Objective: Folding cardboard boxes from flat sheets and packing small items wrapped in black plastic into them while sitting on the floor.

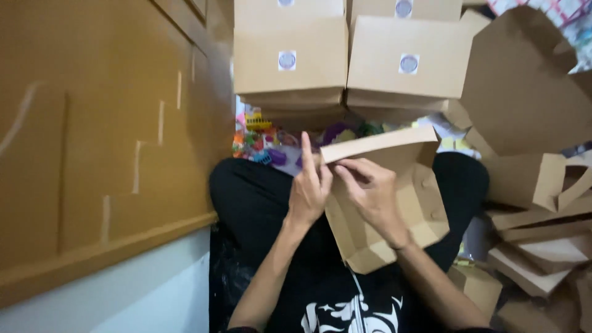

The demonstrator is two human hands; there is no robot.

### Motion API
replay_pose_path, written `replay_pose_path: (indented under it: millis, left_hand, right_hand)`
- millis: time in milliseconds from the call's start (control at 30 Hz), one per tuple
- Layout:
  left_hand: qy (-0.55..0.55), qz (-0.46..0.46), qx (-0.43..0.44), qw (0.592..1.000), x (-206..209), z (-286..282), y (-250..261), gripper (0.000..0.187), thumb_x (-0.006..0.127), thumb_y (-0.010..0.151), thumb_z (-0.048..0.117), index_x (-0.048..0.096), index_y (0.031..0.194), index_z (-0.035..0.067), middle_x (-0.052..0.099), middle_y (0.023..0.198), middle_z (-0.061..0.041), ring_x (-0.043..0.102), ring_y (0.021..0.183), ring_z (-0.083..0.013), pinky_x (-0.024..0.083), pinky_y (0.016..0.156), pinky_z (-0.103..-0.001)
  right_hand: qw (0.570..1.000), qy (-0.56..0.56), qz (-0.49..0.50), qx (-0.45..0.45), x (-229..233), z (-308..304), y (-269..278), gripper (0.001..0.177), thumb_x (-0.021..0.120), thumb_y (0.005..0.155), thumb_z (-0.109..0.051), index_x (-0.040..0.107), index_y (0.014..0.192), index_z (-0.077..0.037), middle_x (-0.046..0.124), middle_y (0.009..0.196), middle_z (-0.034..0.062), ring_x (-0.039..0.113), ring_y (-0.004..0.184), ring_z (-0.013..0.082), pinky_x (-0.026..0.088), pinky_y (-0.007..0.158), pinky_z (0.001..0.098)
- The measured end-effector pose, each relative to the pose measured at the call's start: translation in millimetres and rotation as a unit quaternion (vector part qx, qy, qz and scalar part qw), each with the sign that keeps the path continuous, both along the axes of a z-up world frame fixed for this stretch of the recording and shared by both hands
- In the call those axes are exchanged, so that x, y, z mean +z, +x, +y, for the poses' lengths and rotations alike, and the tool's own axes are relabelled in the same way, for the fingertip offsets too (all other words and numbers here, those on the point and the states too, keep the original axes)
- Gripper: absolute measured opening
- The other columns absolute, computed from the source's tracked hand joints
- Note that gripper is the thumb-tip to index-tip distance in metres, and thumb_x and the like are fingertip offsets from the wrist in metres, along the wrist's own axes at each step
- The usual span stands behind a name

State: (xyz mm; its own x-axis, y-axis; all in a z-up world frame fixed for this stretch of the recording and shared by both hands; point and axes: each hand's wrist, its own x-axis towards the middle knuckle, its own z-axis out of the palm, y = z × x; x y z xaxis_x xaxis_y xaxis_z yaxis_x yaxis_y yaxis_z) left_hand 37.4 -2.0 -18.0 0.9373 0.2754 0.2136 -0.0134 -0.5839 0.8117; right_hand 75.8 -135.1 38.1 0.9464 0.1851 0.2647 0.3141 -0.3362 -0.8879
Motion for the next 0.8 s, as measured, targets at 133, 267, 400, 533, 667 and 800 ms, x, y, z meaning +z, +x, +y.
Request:
replay_pose_path:
  millis: [133,267,400,533,667,800]
  left_hand:
    - [0.057,-0.012,0.064,0.996,5,14,3,0.070,0.047,0.093,0.004,0.030,0.161,0.004,0.072,0.107,-0.034,0.071,0.093,-0.0503,0.058,0.076,-0.053]
    - [0.117,-0.042,0.037,0.992,15,25,5,0.075,0.050,0.090,-0.010,0.021,0.158,-0.003,0.072,0.112,-0.027,0.064,0.072,-0.0269,0.052,0.058,-0.033]
    - [0.088,-0.009,0.076,0.993,24,9,9,0.072,0.041,0.097,0.003,0.018,0.164,0.007,0.071,0.124,-0.026,0.073,0.090,-0.0453,0.058,0.073,-0.052]
    - [-0.049,-0.017,0.086,0.995,46,0,19,0.069,0.050,0.104,0.022,0.019,0.164,0.007,0.071,0.122,-0.029,0.070,0.108,-0.0458,0.058,0.086,-0.052]
    - [-0.176,-0.029,-0.002,0.984,19,9,27,0.038,0.044,0.107,0.013,0.060,0.142,0.008,0.069,0.132,-0.019,0.061,0.129,-0.0374,0.046,0.110,-0.047]
    - [-0.242,-0.078,-0.075,0.964,30,-3,29,0.054,0.034,0.114,0.022,0.019,0.163,0.005,0.067,0.134,-0.021,0.060,0.132,-0.0327,0.035,0.120,-0.051]
  right_hand:
    - [0.998,-0.049,-0.031,-0.006,34,-53,-2,0.011,0.082,0.091,-0.010,0.082,0.101,-0.014,0.079,0.091,0.0024,0.075,0.079,0.0203,0.058,0.076,0.0313]
    - [0.980,-0.143,-0.124,-0.066,9,-96,31,0.057,0.070,0.094,-0.020,0.043,0.135,0.009,0.054,0.124,0.0287,0.052,0.108,0.0382,0.045,0.092,0.0509]
    - [0.993,-0.045,0.015,0.107,-3,-98,47,0.067,0.058,0.099,-0.008,0.030,0.154,0.019,0.052,0.130,0.0480,0.045,0.127,0.0655,0.033,0.105,0.0738]
    - [0.997,-0.002,0.033,0.064,1,-92,48,0.046,0.032,0.113,-0.012,0.045,0.152,0.008,0.060,0.112,0.0286,0.057,0.111,0.0413,0.042,0.101,0.0586]
    - [0.992,-0.057,0.084,0.071,6,-99,45,0.053,0.027,0.113,-0.020,0.038,0.159,0.004,0.062,0.112,0.0365,0.061,0.109,0.0502,0.042,0.098,0.0640]
    - [0.992,-0.088,0.069,0.052,9,-105,46,0.051,0.026,0.115,-0.019,0.042,0.158,0.005,0.065,0.104,0.0380,0.065,0.099,0.0469,0.046,0.089,0.0598]
